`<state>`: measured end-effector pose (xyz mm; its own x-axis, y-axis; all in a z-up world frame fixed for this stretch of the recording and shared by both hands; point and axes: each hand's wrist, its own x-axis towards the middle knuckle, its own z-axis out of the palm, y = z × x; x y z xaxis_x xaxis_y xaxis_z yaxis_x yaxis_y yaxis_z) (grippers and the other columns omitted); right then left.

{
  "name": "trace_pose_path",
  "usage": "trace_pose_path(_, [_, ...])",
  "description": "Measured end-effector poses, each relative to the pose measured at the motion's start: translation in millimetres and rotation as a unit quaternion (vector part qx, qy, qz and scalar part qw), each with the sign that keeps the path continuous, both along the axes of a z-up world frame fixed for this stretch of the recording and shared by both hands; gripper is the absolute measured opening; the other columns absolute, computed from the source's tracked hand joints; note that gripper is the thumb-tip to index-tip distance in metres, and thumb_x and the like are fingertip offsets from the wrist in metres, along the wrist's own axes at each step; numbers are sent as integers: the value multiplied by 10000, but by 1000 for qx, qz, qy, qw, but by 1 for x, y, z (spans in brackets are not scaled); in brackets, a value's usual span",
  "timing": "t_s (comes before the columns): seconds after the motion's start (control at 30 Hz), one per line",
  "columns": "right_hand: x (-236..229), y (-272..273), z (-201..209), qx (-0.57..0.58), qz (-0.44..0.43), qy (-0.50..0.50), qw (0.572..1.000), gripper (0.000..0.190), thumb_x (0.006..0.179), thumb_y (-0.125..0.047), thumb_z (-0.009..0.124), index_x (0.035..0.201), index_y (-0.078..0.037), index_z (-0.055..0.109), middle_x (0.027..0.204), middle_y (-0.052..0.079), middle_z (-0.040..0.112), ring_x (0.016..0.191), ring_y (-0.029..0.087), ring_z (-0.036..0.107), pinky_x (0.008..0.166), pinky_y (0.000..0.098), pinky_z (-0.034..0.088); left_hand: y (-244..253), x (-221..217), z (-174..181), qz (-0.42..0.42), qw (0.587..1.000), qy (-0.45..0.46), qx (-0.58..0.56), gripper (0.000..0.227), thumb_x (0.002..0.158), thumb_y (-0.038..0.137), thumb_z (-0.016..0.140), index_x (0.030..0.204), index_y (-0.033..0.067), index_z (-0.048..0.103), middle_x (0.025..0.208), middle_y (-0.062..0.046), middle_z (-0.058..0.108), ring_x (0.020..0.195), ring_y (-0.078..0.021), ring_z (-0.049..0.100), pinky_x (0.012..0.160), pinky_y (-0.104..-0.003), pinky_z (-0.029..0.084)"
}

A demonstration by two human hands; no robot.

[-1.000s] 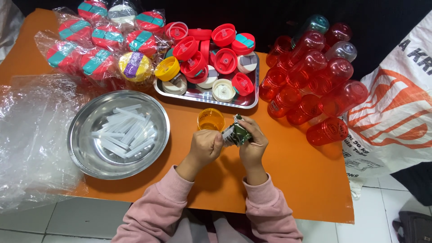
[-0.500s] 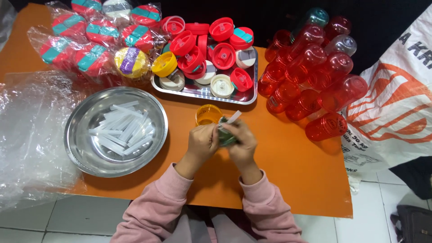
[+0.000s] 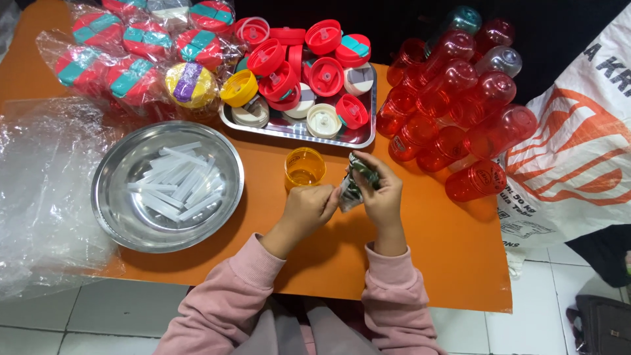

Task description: Assembling plastic container lids with straws and placing small packets into yellow components

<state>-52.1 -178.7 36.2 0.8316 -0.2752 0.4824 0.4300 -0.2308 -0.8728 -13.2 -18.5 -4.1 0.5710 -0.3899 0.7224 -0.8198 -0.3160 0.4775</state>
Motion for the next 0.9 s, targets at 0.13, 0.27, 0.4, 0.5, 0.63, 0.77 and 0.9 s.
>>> trace_pose_path(0.13, [13,-17,-32,-33,-29,45,998,281,927,38,706,1200,-12,749,969,163,764,887,165,698,839,362,579,1,-6,11,-7,998,27,54,291,982,220,573,712,115,599,535,-112,601,544,-319,674,471,-427,504])
trace_pose_path(0.27, [25,-20,-60,4,-34,157,987,140,940,-1,704,1058,-26,774,858,84,730,811,105,590,775,319,551,4,-5,12,32,996,2,82,328,922,247,628,617,133,583,495,-83,588,503,-298,662,446,-392,485])
trace_pose_path(0.4, [26,-12,-70,41,-41,224,973,101,942,-14,678,917,-58,766,745,-8,662,705,74,538,665,239,488,5,-5,14,-3,999,-48,15,346,877,208,662,571,152,510,447,-61,509,425,-258,600,401,-345,450])
trace_pose_path(0.5, [35,-18,-87,-21,-48,240,969,139,906,14,657,874,-73,760,718,1,652,695,91,539,647,252,468,3,-2,15,-19,995,-76,-65,406,908,183,626,554,180,427,441,-17,432,389,-212,539,384,-298,430])
trace_pose_path(0.63, [43,-27,-110,-134,-38,269,953,212,817,48,639,921,-66,783,740,140,720,734,251,703,739,402,563,16,4,10,-26,987,-114,-111,417,918,191,599,545,201,411,460,16,396,378,-216,482,381,-323,407])
trace_pose_path(0.77, [42,-24,-95,-189,0,230,955,451,745,155,560,1045,-66,814,1082,197,739,1018,439,697,915,468,548,29,22,2,29,977,-132,-164,365,932,155,602,579,178,514,484,8,427,384,-227,467,408,-346,412])
trace_pose_path(0.9, [38,-28,-84,-171,-6,179,969,564,728,162,515,1133,-101,806,1159,219,714,1111,451,665,968,489,526,39,32,15,102,965,-65,-234,331,1012,159,533,708,122,656,553,-4,480,458,-237,489,480,-347,434])
